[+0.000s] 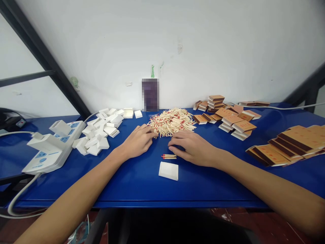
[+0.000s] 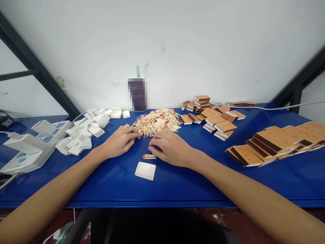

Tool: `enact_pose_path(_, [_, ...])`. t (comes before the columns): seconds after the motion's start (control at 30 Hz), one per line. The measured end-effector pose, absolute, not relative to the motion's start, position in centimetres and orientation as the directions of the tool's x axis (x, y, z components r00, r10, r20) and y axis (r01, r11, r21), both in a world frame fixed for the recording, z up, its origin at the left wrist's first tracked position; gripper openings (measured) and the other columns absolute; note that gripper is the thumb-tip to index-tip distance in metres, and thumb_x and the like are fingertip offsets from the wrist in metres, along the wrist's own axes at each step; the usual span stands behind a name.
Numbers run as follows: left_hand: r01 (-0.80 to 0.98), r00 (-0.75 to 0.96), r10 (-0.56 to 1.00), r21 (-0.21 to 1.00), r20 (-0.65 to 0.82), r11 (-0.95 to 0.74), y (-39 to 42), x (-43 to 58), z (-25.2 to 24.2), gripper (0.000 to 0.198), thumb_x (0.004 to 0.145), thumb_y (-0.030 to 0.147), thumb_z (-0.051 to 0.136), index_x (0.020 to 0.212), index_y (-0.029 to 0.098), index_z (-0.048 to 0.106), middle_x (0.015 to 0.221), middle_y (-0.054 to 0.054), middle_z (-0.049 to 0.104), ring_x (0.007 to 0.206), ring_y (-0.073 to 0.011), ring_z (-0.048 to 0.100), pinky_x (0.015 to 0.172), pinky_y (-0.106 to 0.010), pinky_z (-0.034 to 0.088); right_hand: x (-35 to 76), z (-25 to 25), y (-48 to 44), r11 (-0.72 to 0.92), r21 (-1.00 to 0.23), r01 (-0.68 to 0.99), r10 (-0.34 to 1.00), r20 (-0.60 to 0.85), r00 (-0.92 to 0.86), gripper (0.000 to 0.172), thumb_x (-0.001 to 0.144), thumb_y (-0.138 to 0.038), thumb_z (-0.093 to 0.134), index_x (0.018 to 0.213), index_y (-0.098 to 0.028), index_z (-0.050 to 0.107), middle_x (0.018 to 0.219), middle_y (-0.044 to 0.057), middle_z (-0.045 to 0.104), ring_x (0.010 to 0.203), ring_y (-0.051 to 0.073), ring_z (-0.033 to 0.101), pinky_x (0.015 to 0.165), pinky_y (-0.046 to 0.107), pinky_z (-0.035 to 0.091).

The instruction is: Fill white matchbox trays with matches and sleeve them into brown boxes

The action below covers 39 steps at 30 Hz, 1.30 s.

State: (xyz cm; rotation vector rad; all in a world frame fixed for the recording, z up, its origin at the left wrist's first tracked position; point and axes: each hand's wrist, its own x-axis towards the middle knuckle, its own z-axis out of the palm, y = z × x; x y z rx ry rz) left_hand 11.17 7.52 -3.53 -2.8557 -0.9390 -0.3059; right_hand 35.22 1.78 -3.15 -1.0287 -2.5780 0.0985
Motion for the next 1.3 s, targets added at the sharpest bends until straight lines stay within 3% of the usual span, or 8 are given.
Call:
enact_pose_path(0.2, [0.581,0.793,0.577,0.041,0.194,-0.813,7.2,11.4,-3.4,0.038,0.09,0.008,0.037,0.116,0.015,0.064,0.108,-0.01,0.057,0.099,-0.0239,0.049,0.09,-0.04,0.041,35.7,-2.8,1.3,0.699,-0.293,0.652,0.715,0.283,-0.639,0.06,0.102,-0.053,0.021,0.11,-0.018,0.069,0.102,0.01,0.067,0.095,0.025,0.058,0.085,0.042,0.038])
enact_pose_path(0.33, [0.577,0.786,0.589,0.119,0.191,-0.808,6.6,11.8,-3.4,0.036,0.091,0.011,0.039,0.117,0.016,0.063,0.108,-0.01,0.057,0.102,-0.0247,0.051,0.093,-0.042,0.042,35.9,-2.7,1.1,0.677,-0.276,0.682,0.735,0.31,-0.604,0.058,0.095,-0.062,0.034,0.117,-0.019,0.066,0.108,0.011,0.066,0.099,0.029,0.057,0.083,0.044,0.038])
enact_pose_path(0.57, [0.503,0.797,0.559,0.262,0.228,-0.824,5.4,12.9,-3.6,0.035,0.091,0.012,0.038,0.114,0.016,0.064,0.106,-0.008,0.061,0.102,-0.0217,0.056,0.095,-0.039,0.044,35.2,-3.4,1.7,0.706,-0.179,0.685,0.694,0.365,-0.621,0.03,0.095,-0.033,0.049,0.112,-0.016,0.067,0.102,0.009,0.068,0.097,0.024,0.057,0.089,0.04,0.041])
enact_pose_path(0.77, [0.486,0.695,0.6,0.355,0.397,-0.799,6.2,12.4,-3.8,0.027,0.084,0.006,0.04,0.098,0.017,0.059,0.091,-0.002,0.064,0.086,-0.0175,0.057,0.082,-0.033,0.046,35.0,-3.7,1.9,0.729,-0.158,0.666,0.667,0.383,-0.639,0.027,0.094,-0.024,0.05,0.112,-0.015,0.067,0.102,0.011,0.067,0.096,0.023,0.058,0.088,0.039,0.042])
enact_pose_path(0.87, [0.507,0.658,0.599,0.32,0.456,-0.8,6.7,12.0,-3.7,0.024,0.085,0.006,0.041,0.098,0.017,0.058,0.091,-0.002,0.063,0.086,-0.0172,0.054,0.081,-0.032,0.044,34.7,-3.7,1.9,0.721,-0.141,0.679,0.679,0.343,-0.65,0.03,0.097,-0.027,0.046,0.118,-0.018,0.066,0.106,0.011,0.065,0.1,0.024,0.056,0.09,0.041,0.041])
enact_pose_path(1.07, [0.63,0.693,0.616,0.1,0.375,-0.77,6.9,12.1,-4.1,0.025,0.092,0.016,0.045,0.109,0.019,0.063,0.105,-0.006,0.06,0.095,-0.0221,0.05,0.082,-0.037,0.041,34.0,-3.6,2.0,0.692,-0.077,0.718,0.71,0.257,-0.656,0.036,0.1,-0.034,0.041,0.123,-0.023,0.066,0.113,0.011,0.063,0.105,0.027,0.055,0.094,0.048,0.038])
enact_pose_path(1.3, [0.66,0.69,0.641,0.07,0.336,-0.748,7.4,12.2,-4.4,0.028,0.096,0.025,0.048,0.118,0.026,0.065,0.113,-0.006,0.057,0.098,-0.0231,0.049,0.083,-0.039,0.039,34.1,-4.0,2.4,0.689,-0.091,0.719,0.707,0.302,-0.64,0.032,0.097,-0.031,0.047,0.117,-0.017,0.068,0.113,0.011,0.067,0.106,0.026,0.056,0.096,0.046,0.038])
